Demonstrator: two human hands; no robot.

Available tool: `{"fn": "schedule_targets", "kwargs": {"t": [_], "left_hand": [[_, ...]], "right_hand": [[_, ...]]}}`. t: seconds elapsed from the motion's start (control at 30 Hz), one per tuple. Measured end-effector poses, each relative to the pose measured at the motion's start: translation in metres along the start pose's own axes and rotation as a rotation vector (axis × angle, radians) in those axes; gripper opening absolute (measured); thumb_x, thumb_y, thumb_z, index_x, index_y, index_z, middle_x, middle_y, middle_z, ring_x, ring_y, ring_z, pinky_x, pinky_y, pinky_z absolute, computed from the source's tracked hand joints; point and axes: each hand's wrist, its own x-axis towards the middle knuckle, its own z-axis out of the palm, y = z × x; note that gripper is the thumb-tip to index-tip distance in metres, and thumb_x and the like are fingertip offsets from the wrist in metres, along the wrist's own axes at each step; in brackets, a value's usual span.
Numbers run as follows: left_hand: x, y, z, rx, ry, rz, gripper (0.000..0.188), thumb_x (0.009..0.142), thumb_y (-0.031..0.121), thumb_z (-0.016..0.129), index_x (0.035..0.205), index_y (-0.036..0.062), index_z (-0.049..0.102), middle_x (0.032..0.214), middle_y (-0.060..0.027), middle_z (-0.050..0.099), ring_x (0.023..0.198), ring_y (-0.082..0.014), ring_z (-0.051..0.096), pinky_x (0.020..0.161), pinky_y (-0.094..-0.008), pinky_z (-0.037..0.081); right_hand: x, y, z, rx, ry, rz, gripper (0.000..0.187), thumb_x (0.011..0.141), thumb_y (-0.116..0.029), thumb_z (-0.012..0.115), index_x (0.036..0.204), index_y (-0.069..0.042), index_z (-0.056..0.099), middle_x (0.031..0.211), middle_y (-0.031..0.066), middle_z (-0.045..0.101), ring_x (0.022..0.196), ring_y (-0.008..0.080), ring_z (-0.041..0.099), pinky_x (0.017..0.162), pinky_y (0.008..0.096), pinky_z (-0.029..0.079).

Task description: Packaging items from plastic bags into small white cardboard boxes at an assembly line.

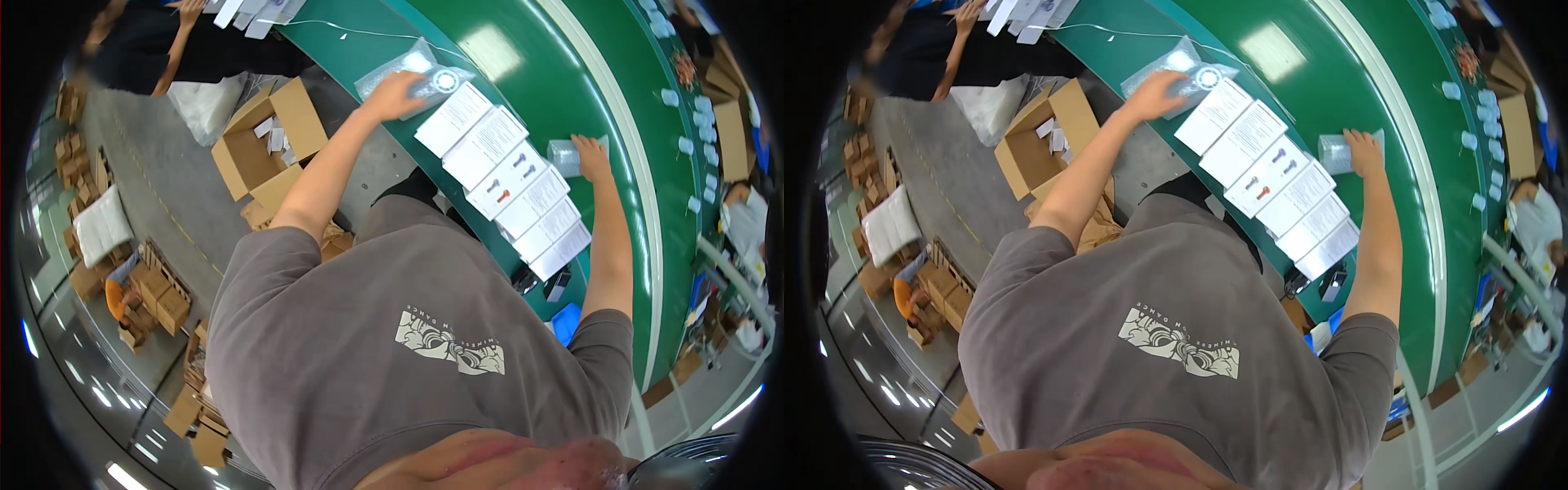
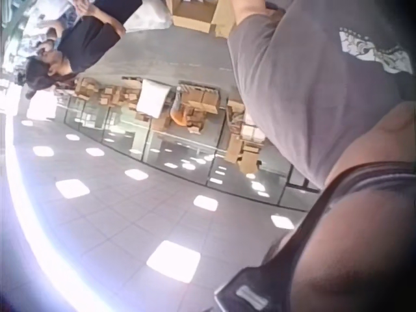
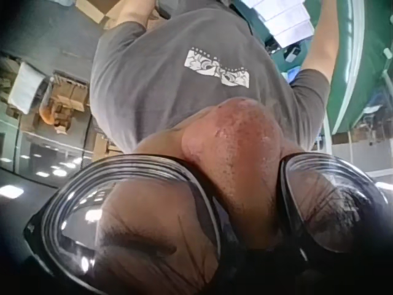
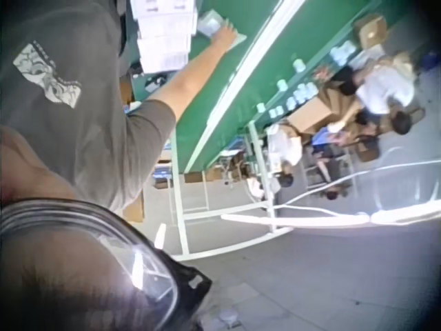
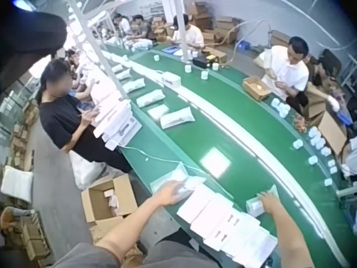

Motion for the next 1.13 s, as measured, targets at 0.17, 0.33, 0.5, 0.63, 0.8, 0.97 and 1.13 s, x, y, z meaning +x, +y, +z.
{"fn": "schedule_targets", "kwargs": {"t": [0.17, 0.33, 0.5, 0.63, 0.8, 0.97, 1.13], "left_hand": [[-0.003, 0.004, 0.010, 0.204, 0.025, -0.135, 0.031, 0.086, 0.034, 0.071, 0.101, 0.0073, 0.066, 0.095, -0.0125, 0.066, 0.094, -0.0336, 0.064, 0.081, -0.0423, 0.052], [-0.005, -0.005, 0.012, 0.146, 0.107, -0.283, 0.030, 0.087, 0.035, 0.071, 0.097, 0.0069, 0.067, 0.084, -0.0123, 0.066, 0.085, -0.0327, 0.067, 0.074, -0.0420, 0.052], [0.014, 0.003, -0.033, -0.064, -0.059, -0.190, 0.027, 0.087, 0.035, 0.070, 0.091, 0.0084, 0.067, 0.091, -0.0141, 0.068, 0.088, -0.0311, 0.068, 0.073, -0.0423, 0.053], [0.064, -0.035, -0.146, 0.193, 0.537, -0.196, 0.023, 0.089, 0.026, 0.066, 0.089, 0.0029, 0.071, 0.089, -0.0144, 0.071, 0.084, -0.0320, 0.067, 0.076, -0.0430, 0.053], [0.112, -0.148, -0.308, 0.043, 0.816, -0.037, 0.069, 0.069, 0.035, 0.085, 0.121, 0.0018, 0.057, 0.117, -0.0201, 0.062, 0.112, -0.0378, 0.059, 0.096, -0.0490, 0.047], [0.145, -0.160, -0.329, 0.735, 0.633, -0.535, 0.075, 0.065, 0.042, 0.087, 0.122, 0.0035, 0.058, 0.120, -0.0206, 0.060, 0.119, -0.0415, 0.053, 0.102, -0.0528, 0.043], [0.152, -0.096, -0.311, 0.733, 0.350, -0.576, 0.085, 0.066, 0.045, 0.087, 0.133, 0.0090, 0.050, 0.135, -0.0203, 0.054, 0.132, -0.0394, 0.044, 0.109, -0.0621, 0.033]], "right_hand": [[0.021, 0.005, -0.001, -0.041, -0.061, 0.001, 0.061, 0.074, -0.003, 0.070, 0.132, -0.014, 0.055, 0.125, 0.0089, 0.059, 0.123, 0.0304, 0.052, 0.103, 0.0471, 0.041], [0.008, 0.007, -0.017, -0.047, -0.051, 0.078, 0.050, 0.067, -0.008, 0.076, 0.115, -0.011, 0.060, 0.117, 0.0138, 0.058, 0.120, 0.0323, 0.052, 0.097, 0.0460, 0.045], [-0.002, 0.005, -0.030, 0.501, -0.092, 0.353, 0.051, 0.071, -0.007, 0.076, 0.118, -0.001, 0.056, 0.118, 0.0225, 0.063, 0.113, 0.0411, 0.059, 0.096, 0.0485, 0.048], [-0.012, 0.012, -0.039, 0.667, 0.342, 0.226, 0.054, 0.076, -0.010, 0.075, 0.125, 0.002, 0.055, 0.118, 0.0241, 0.065, 0.111, 0.0419, 0.062, 0.097, 0.0455, 0.049], [-0.026, 0.005, -0.079, 0.861, 0.351, 0.296, 0.055, 0.080, -0.013, 0.076, 0.129, 0.003, 0.056, 0.118, 0.0224, 0.066, 0.111, 0.0382, 0.063, 0.098, 0.0416, 0.049], [-0.051, -0.019, -0.128, 0.878, 0.366, 0.340, 0.050, 0.083, -0.014, 0.075, 0.126, 0.005, 0.058, 0.118, 0.0194, 0.067, 0.110, 0.0311, 0.065, 0.096, 0.0395, 0.049], [-0.067, -0.024, -0.131, 0.993, 0.337, 0.406, 0.049, 0.085, -0.016, 0.075, 0.127, 0.003, 0.059, 0.118, 0.0193, 0.068, 0.110, 0.0291, 0.065, 0.096, 0.0399, 0.049]]}}
